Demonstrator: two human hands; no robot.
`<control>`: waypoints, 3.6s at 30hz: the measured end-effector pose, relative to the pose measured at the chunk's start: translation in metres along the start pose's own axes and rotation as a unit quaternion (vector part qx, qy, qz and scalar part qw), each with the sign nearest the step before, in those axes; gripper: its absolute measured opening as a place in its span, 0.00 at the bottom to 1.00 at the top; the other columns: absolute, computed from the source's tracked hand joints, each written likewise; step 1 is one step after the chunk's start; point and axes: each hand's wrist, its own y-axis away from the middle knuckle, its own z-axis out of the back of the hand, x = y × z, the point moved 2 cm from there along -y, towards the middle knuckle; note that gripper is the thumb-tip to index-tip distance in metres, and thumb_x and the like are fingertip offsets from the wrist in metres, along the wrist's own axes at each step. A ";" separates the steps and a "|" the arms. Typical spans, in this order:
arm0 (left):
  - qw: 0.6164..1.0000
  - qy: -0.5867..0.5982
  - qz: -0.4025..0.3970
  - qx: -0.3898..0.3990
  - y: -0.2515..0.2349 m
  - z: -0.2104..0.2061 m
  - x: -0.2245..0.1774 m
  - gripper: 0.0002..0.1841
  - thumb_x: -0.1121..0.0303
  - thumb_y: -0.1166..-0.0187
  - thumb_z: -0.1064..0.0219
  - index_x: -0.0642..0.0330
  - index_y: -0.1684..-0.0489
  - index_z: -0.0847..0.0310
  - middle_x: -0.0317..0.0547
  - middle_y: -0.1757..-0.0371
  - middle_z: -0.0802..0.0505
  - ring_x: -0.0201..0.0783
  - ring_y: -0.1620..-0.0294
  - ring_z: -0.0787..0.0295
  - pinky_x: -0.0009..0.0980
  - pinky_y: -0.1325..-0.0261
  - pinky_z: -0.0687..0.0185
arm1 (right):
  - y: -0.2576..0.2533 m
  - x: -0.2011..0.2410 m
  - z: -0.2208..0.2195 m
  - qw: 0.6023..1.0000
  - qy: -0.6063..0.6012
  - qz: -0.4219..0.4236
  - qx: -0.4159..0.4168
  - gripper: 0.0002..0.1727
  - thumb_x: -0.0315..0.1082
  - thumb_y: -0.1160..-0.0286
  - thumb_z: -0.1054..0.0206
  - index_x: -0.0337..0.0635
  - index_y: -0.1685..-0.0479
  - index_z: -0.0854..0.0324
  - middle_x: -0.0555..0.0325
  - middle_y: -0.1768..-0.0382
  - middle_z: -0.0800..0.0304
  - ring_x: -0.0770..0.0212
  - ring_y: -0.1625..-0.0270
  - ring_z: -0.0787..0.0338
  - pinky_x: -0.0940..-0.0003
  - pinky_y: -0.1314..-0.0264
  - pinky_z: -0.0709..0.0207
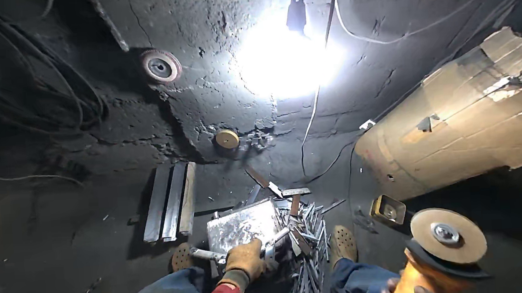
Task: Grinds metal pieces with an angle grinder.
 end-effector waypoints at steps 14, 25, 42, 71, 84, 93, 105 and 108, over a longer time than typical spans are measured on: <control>0.999 -0.014 0.035 0.034 0.027 -0.064 0.005 0.45 0.23 0.41 0.35 0.45 0.28 0.20 0.52 0.39 0.06 0.60 0.35 0.10 0.70 0.34 0.20 | -0.075 -0.118 -0.016 0.878 0.441 -0.122 -0.140 0.39 0.42 0.45 0.13 0.30 0.32 0.22 0.42 0.49 0.07 0.51 0.45 0.06 0.49 0.35 0.16; 0.997 -0.027 0.033 0.061 0.010 -0.067 0.012 0.36 0.34 0.35 0.31 0.46 0.30 0.20 0.51 0.41 0.05 0.60 0.37 0.08 0.70 0.37 0.19 | -0.085 -0.193 0.039 0.769 0.500 -0.396 -0.048 0.38 0.55 0.43 0.17 0.38 0.35 0.18 0.46 0.47 0.07 0.49 0.42 0.08 0.45 0.35 0.17; 0.993 -0.029 0.019 0.109 -0.002 -0.065 0.018 0.33 0.36 0.31 0.33 0.46 0.31 0.20 0.52 0.40 0.05 0.59 0.37 0.09 0.70 0.37 0.19 | -0.090 -0.208 0.041 0.744 0.502 -0.441 -0.016 0.39 0.57 0.46 0.18 0.41 0.37 0.17 0.48 0.48 0.07 0.51 0.43 0.07 0.46 0.36 0.16; 0.992 -0.033 0.021 0.121 -0.003 -0.065 0.016 0.33 0.37 0.32 0.32 0.46 0.30 0.20 0.52 0.40 0.05 0.59 0.38 0.08 0.69 0.38 0.19 | -0.095 -0.206 0.033 0.753 0.484 -0.445 -0.027 0.39 0.58 0.44 0.18 0.39 0.36 0.17 0.47 0.46 0.07 0.51 0.41 0.08 0.46 0.34 0.17; 0.993 -0.033 0.017 0.116 -0.004 -0.067 0.016 0.32 0.39 0.31 0.32 0.45 0.30 0.19 0.53 0.40 0.06 0.61 0.38 0.09 0.71 0.40 0.19 | -0.097 -0.202 0.025 0.732 0.518 -0.442 -0.024 0.40 0.58 0.45 0.20 0.40 0.34 0.18 0.46 0.45 0.08 0.49 0.40 0.08 0.43 0.33 0.17; 0.993 -0.024 0.015 0.114 -0.005 -0.071 0.017 0.37 0.33 0.33 0.34 0.43 0.27 0.20 0.51 0.38 0.06 0.59 0.35 0.09 0.71 0.37 0.20 | -0.099 -0.198 0.019 0.723 0.519 -0.455 -0.020 0.41 0.58 0.42 0.21 0.38 0.32 0.19 0.44 0.43 0.09 0.48 0.38 0.09 0.43 0.33 0.18; 0.992 -0.027 0.013 0.123 -0.004 -0.071 0.019 0.39 0.28 0.35 0.35 0.44 0.28 0.20 0.51 0.38 0.06 0.59 0.36 0.10 0.70 0.37 0.20 | -0.099 -0.190 0.012 0.706 0.534 -0.465 -0.012 0.39 0.59 0.40 0.22 0.39 0.33 0.17 0.44 0.42 0.09 0.48 0.37 0.10 0.42 0.32 0.19; 0.992 -0.037 0.011 0.119 -0.002 -0.071 0.018 0.39 0.28 0.34 0.36 0.45 0.28 0.20 0.53 0.39 0.06 0.59 0.36 0.09 0.69 0.37 0.19 | -0.100 -0.192 0.013 0.703 0.535 -0.468 -0.012 0.40 0.59 0.41 0.22 0.39 0.33 0.18 0.44 0.42 0.09 0.48 0.37 0.10 0.42 0.32 0.19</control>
